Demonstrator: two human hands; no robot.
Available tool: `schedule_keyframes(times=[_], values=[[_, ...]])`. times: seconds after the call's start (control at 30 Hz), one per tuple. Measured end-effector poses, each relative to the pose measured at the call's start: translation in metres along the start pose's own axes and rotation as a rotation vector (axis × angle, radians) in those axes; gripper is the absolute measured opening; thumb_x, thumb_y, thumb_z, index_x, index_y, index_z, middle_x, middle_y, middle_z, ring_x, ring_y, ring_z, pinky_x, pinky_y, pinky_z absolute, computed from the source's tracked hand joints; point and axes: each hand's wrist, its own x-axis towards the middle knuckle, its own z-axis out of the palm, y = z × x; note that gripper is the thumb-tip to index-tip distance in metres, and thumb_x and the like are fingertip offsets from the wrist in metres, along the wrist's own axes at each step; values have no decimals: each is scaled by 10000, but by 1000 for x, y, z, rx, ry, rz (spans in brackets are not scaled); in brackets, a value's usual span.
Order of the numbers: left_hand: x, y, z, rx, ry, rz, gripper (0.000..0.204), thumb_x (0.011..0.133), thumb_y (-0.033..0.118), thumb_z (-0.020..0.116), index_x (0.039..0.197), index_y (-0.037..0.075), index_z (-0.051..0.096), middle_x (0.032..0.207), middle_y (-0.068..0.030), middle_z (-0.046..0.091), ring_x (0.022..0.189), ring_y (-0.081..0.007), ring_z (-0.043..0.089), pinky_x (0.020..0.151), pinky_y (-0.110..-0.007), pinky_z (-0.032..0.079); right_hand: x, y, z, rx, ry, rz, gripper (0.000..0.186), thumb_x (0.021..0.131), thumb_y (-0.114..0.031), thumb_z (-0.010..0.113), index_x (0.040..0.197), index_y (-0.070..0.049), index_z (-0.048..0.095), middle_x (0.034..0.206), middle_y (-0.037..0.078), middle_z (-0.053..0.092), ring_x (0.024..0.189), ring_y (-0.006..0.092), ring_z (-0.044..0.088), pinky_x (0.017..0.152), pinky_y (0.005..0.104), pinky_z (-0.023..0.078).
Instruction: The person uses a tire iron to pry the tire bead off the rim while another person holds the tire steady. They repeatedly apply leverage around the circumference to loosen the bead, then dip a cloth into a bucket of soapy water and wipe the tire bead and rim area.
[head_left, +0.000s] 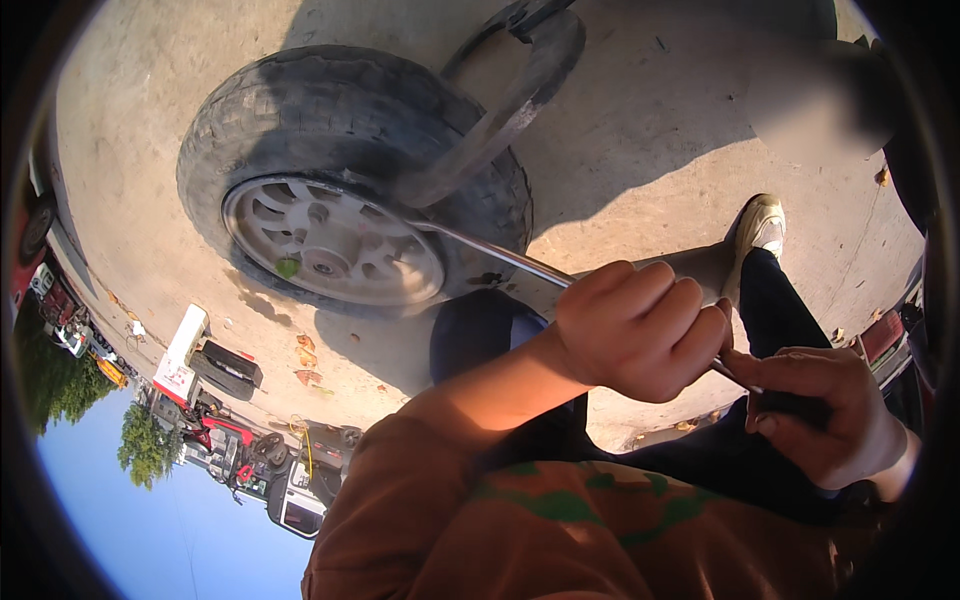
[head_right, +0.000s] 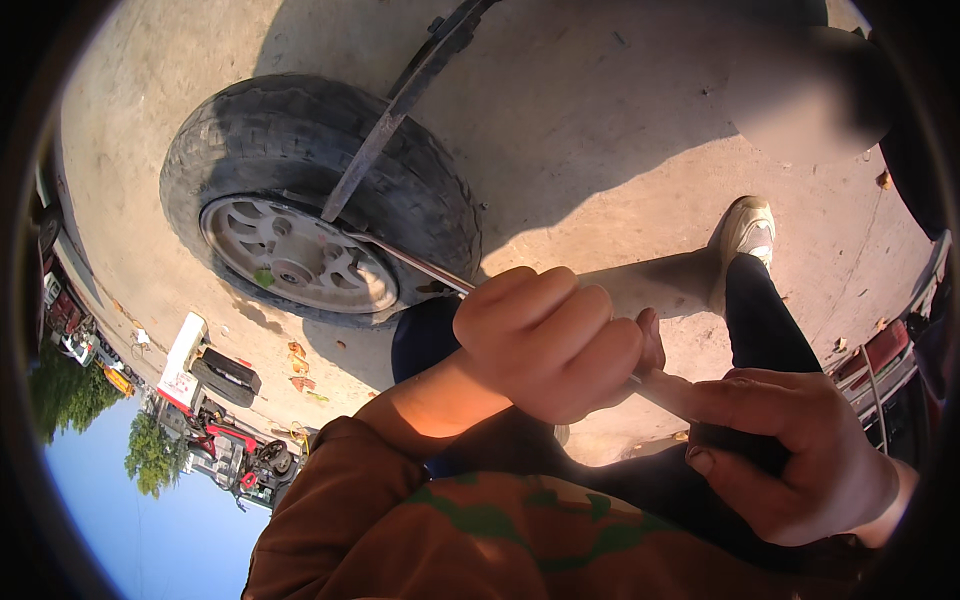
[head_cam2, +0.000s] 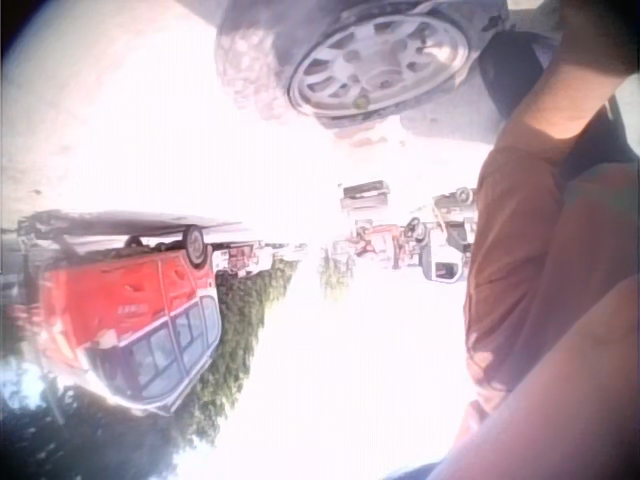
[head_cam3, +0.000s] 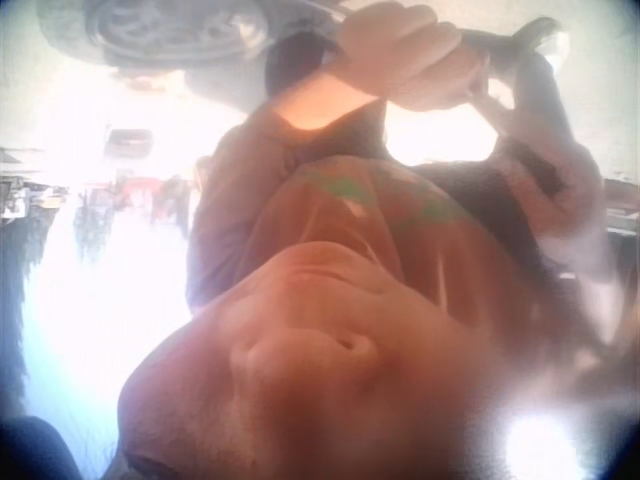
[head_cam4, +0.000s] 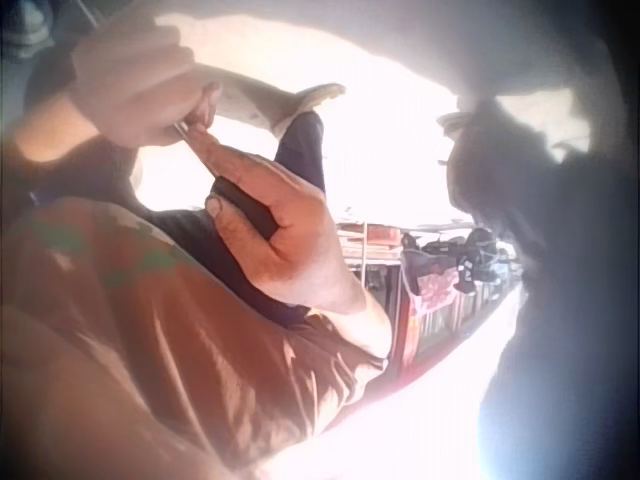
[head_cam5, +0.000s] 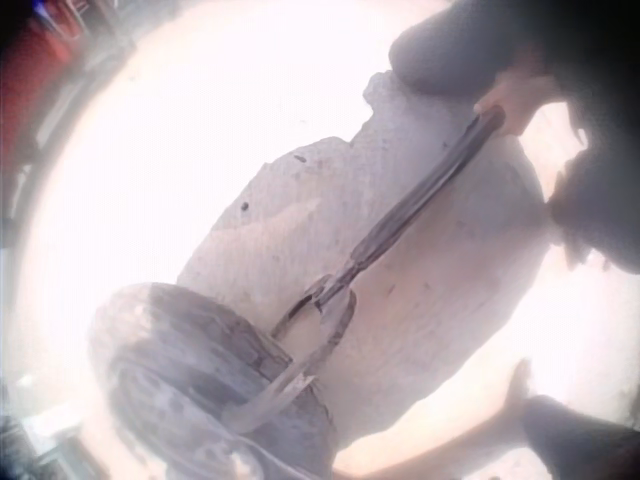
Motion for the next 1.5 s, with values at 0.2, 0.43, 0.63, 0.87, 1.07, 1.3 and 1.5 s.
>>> schedule_keyframes(times=[0.2, 0.43, 0.63, 0.87, 1.07, 1.3, 1.5], values=[[-15, -10, 29, 0, -143, -60, 328, 682, 118, 722, 599, 172, 409, 624, 19, 315, 519, -118, 381, 445, -249, 276, 38, 63, -14, 148, -49, -18, 491, 849, 114, 623, 1335, 49, 631, 954, 144, 707, 790, 159, 665, 726, 286, 530], [-25, -12, 33, 47, -146, -28, 200, 658, 153, 683, 622, 173, 487, 637, 31, 334, 545, -103, 412, 453, -230, 304, 39, 85, -12, 93, -37, -124, 467, 836, 30, 667, 1303, 50, 653, 899, 178, 700, 759, 225, 667, 722, 308, 527], [-16, -7, 18, 17, -84, -2, 245, 704, 128, 727, 630, 168, 497, 632, 35, 337, 570, -95, 413, 451, -224, 254, 18, 50, 0, 43, 31, 46, 466, 769, 82, 675, 1235, 62, 680, 801, 162, 659, 684, 250, 629, 653, 322, 481], [-9, -9, 9, -25, -10, 49, 295, 697, 109, 725, 612, 169, 448, 627, 26, 298, 560, -107, 386, 454, -235, 228, 10, 12, 6, 42, 50, 110, 448, 754, 79, 649, 1200, 118, 674, 968, 225, 724, 835, 231, 714, 757, 308, 546], [-6, -7, -2, -54, 59, 63, 296, 680, 104, 728, 606, 165, 447, 621, 33, 320, 549, -111, 384, 449, -233, 242, 4, -16, 22, 8, 112, 70, 468, 777, 58, 669, 1244, 83, 665, 864, 199, 686, 742, 216, 673, 680, 296, 507], [2, -4, -6, -84, 28, -4, 297, 658, 109, 720, 614, 156, 431, 600, 22, 305, 481, -125, 341, 408, -252, 241, -6, 0, 4, 739, -82, 70, 657, 828, 24, 701, 1435, 117, 466, 1042, 207, 698, 705, 128, 618, 640, 232, 504], [10, 0, -19, -70, -81, -28, 324, 575, 195, 708, 589, 172, 385, 596, 17, 319, 482, -125, 385, 409, -265, 307, -15, -12, 1, 885, -64, 402, 641, 870, 120, 614, 1484, 81, 432, 1012, 149, 702, 635, 54, 567, 586, 169, 460]])
